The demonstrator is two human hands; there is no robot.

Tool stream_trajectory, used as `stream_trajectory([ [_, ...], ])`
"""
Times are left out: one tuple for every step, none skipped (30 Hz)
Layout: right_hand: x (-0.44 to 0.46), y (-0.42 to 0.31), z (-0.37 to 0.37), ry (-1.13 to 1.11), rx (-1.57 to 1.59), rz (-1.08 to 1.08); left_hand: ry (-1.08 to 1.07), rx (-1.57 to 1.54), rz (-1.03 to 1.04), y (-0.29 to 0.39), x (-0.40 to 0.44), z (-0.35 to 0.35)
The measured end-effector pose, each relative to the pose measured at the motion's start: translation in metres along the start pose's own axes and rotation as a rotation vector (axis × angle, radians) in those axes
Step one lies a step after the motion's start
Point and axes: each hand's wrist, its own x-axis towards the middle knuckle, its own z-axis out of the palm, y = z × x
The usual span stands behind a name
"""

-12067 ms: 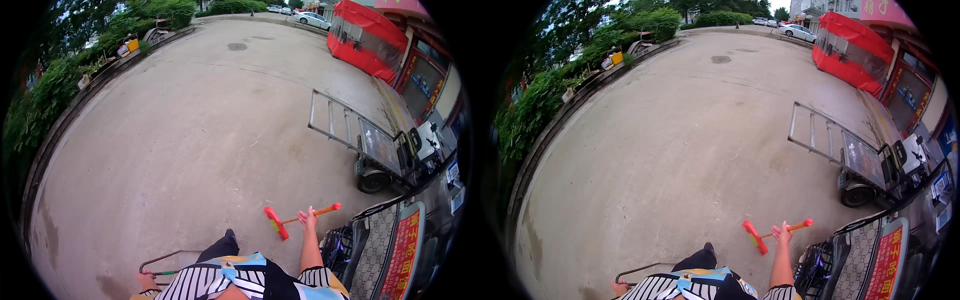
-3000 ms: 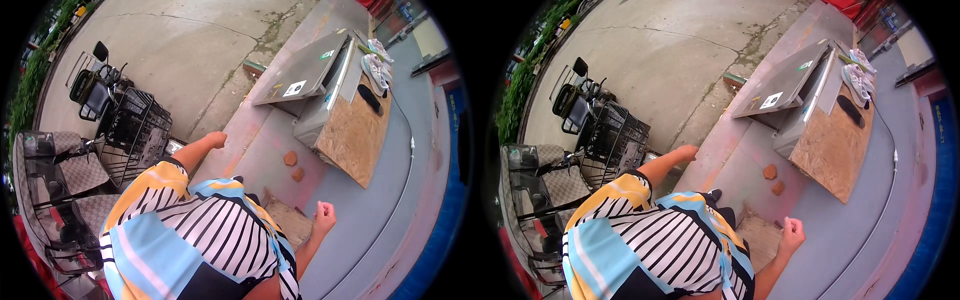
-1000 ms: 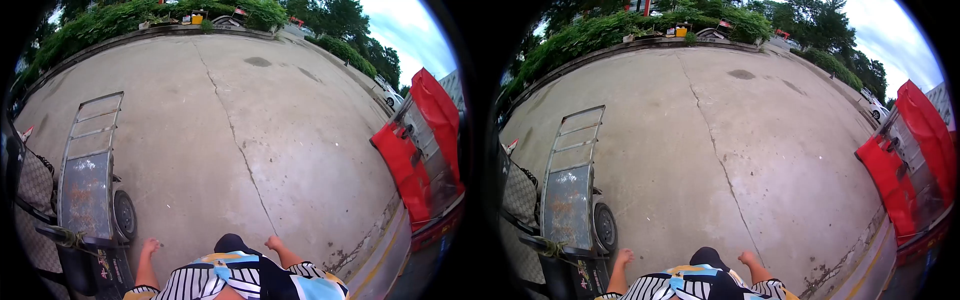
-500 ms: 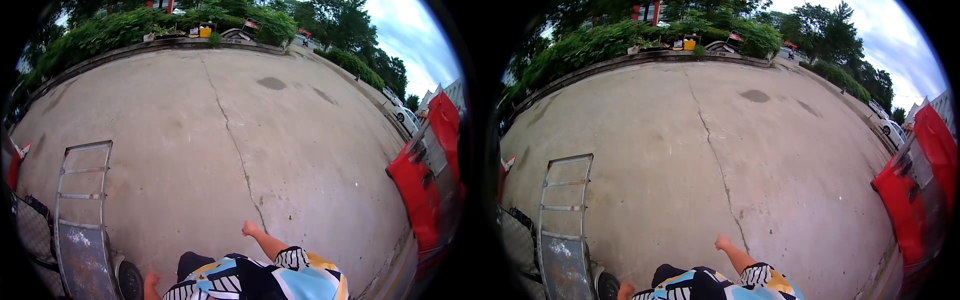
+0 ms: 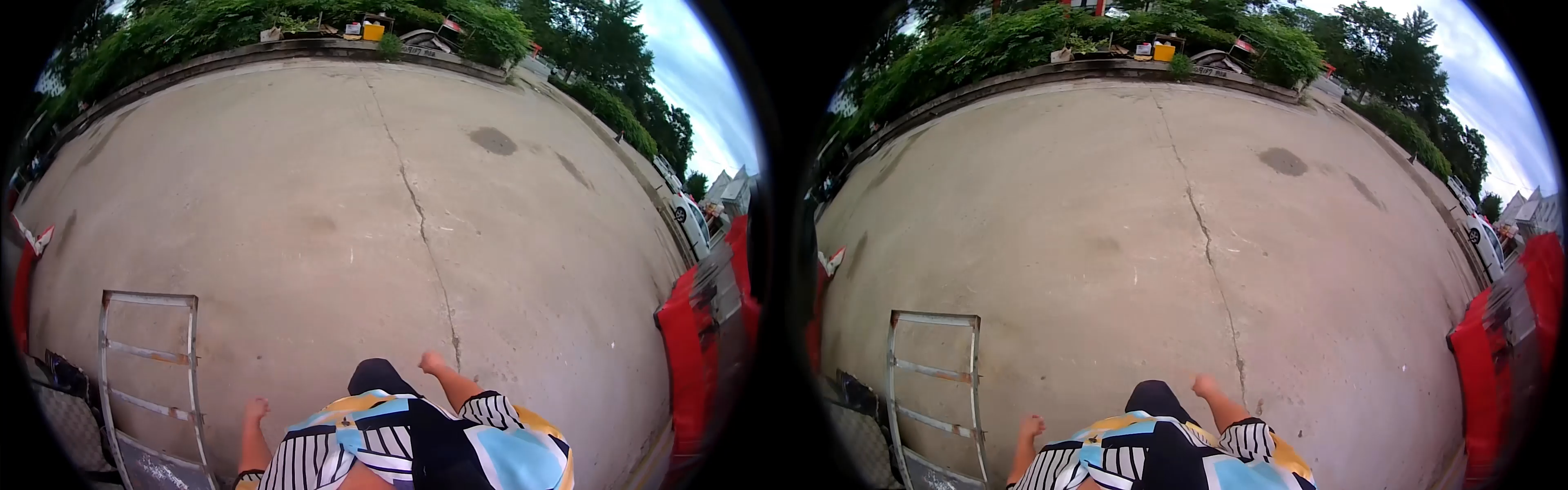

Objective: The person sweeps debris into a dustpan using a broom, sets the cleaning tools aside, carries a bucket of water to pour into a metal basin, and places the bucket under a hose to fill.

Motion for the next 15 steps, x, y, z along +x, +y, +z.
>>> stream_trajectory([
  [0.025,0.029,0.001,-0.082,-0.235,-0.118,-0.022,0.022,0.233,0.072,0.019,0.002],
  [0.019,0.026,-0.042,-0.153,-0.418,-0.152,-0.068,0.192,0.395,0.149,0.037,-0.002],
  [0.058,0.051,-0.030,-0.305,-0.543,-0.203,-0.017,0.454,0.437,0.210,0.071,-0.006],
  [0.095,0.092,-0.007,-0.314,-0.298,0.074,0.063,0.555,0.528,0.265,0.091,-0.010],
  [0.120,0.092,-0.033,-0.531,-0.193,0.315,0.053,0.537,0.494,0.321,0.111,-0.020],
  [0.148,0.069,-0.064,-0.494,0.055,0.504,0.061,0.518,0.529,0.357,0.144,-0.029],
  [0.181,0.036,-0.092,-0.425,0.275,0.604,0.123,0.475,0.558,0.384,0.181,-0.035],
  [0.226,0.003,-0.120,-0.376,0.429,0.654,0.197,0.433,0.566,0.409,0.203,-0.045],
  [0.275,-0.035,-0.148,-0.343,0.537,0.667,0.268,0.411,0.575,0.429,0.220,-0.062],
  [0.319,-0.075,-0.179,-0.313,0.613,0.657,0.197,0.484,0.491,0.438,0.234,-0.078],
  [0.373,-0.120,-0.212,-0.278,0.678,0.622,0.125,0.556,0.408,0.449,0.249,-0.102],
  [0.430,-0.166,-0.245,-0.245,0.702,0.549,0.040,0.620,0.323,0.458,0.266,-0.125],
  [0.487,-0.222,-0.280,-0.222,0.695,0.441,0.067,0.645,0.299,0.462,0.272,-0.152],
  [0.539,-0.284,-0.315,-0.199,0.640,0.293,0.080,0.668,0.280,0.467,0.268,-0.176],
  [0.583,-0.361,-0.353,-0.240,0.466,0.099,0.208,0.499,0.303,0.483,0.246,-0.200],
])
